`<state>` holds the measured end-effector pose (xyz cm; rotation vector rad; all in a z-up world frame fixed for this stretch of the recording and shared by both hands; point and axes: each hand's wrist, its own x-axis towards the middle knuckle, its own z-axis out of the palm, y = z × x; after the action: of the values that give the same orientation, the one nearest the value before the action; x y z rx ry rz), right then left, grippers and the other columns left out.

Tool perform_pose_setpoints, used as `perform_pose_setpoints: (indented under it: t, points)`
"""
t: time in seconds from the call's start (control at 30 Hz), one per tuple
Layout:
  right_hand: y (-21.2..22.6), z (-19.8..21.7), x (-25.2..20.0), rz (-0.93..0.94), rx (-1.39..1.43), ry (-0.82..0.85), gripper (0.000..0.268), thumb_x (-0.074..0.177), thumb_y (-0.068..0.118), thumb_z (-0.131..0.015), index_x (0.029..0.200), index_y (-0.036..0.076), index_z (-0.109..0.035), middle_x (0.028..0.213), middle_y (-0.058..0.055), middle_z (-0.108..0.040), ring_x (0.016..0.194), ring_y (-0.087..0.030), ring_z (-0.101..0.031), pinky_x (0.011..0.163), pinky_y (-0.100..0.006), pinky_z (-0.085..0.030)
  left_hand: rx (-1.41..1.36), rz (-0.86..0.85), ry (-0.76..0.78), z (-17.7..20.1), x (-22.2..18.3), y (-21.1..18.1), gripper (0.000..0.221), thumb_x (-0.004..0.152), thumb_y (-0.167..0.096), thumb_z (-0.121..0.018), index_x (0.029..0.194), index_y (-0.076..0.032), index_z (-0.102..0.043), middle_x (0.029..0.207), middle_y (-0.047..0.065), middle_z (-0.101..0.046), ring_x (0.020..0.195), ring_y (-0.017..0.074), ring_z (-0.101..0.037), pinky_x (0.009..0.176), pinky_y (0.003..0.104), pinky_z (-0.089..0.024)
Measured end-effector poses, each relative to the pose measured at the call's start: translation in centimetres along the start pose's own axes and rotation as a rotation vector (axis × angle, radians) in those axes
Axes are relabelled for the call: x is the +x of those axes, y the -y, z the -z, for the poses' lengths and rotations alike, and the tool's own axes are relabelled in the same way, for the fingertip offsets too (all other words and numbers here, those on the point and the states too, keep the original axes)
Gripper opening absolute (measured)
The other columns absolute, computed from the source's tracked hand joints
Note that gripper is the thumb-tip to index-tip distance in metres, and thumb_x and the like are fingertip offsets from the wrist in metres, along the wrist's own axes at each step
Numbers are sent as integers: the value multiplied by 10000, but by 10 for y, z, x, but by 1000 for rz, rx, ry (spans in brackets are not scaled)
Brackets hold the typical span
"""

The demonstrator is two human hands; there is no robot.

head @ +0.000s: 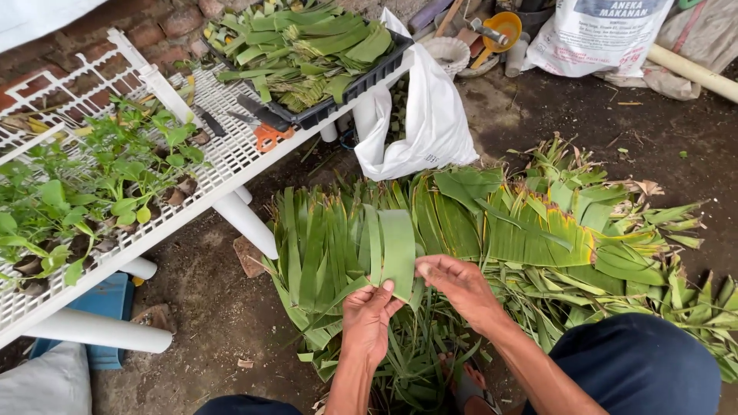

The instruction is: The person is removing the central rib from banana leaves using a knife and then tearing the leaves into uniform strips.

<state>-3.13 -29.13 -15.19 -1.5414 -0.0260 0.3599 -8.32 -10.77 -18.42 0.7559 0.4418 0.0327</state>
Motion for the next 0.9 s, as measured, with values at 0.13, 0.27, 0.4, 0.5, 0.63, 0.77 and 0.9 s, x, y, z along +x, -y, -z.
perform_pose_setpoints:
  t: [0.13,0.27,0.4,0.5,0.63,0.77,0.9]
  points:
    - [-2,0,2,-10,111,-14,322,821,4,-771,1143,-18,-776,1006,-142,-825,866,-174,-744,834,-284,-604,-59,13,10,3,1,6,43,880,79,-725,880,64,-685,859,141,-706,755,211,-681,755,371,-613]
    - [3,1,1,17,131,-34,269,873,70,-754,1117,-32,-801,854,-86,-772,704,-119,-612,667,-253,-518,-122,52,-1,4,1,9,32,878,78,-718,899,66,-697,861,148,-727,730,241,-703,772,416,-622]
    - [17,2,-3,-7,133,-23,271,930,99,-674,1134,-41,-786,917,-134,-784,761,-159,-626,716,-265,-526,-115,35,-17,9,5,13,38,878,43,-729,857,32,-699,827,114,-712,726,226,-694,826,477,-629]
    - [5,4,0,1,51,-8,313,817,59,-786,1124,-1,-791,936,-127,-831,785,-161,-736,777,-286,-612,-75,5,-19,3,3,12,23,868,60,-741,876,39,-738,848,135,-743,737,233,-708,760,423,-623]
    - [-5,2,0,80,73,17,146,858,11,-780,992,-33,-815,793,-32,-748,642,-56,-565,575,-203,-454,-68,-3,8,-3,-2,12,63,853,70,-747,830,24,-710,869,147,-749,761,235,-717,764,459,-639]
    - [-7,2,1,94,79,5,145,846,-1,-782,983,-35,-815,788,-38,-757,631,-50,-566,563,-191,-450,-18,7,60,-13,-8,5,121,877,58,-722,995,61,-749,929,152,-766,803,232,-723,820,445,-634]
    - [5,-2,-3,69,17,-14,105,846,40,-775,903,-32,-825,666,9,-661,546,-36,-433,483,-195,-327,-17,-1,50,-7,-4,11,39,860,45,-758,873,35,-723,839,137,-744,741,208,-700,736,403,-618]
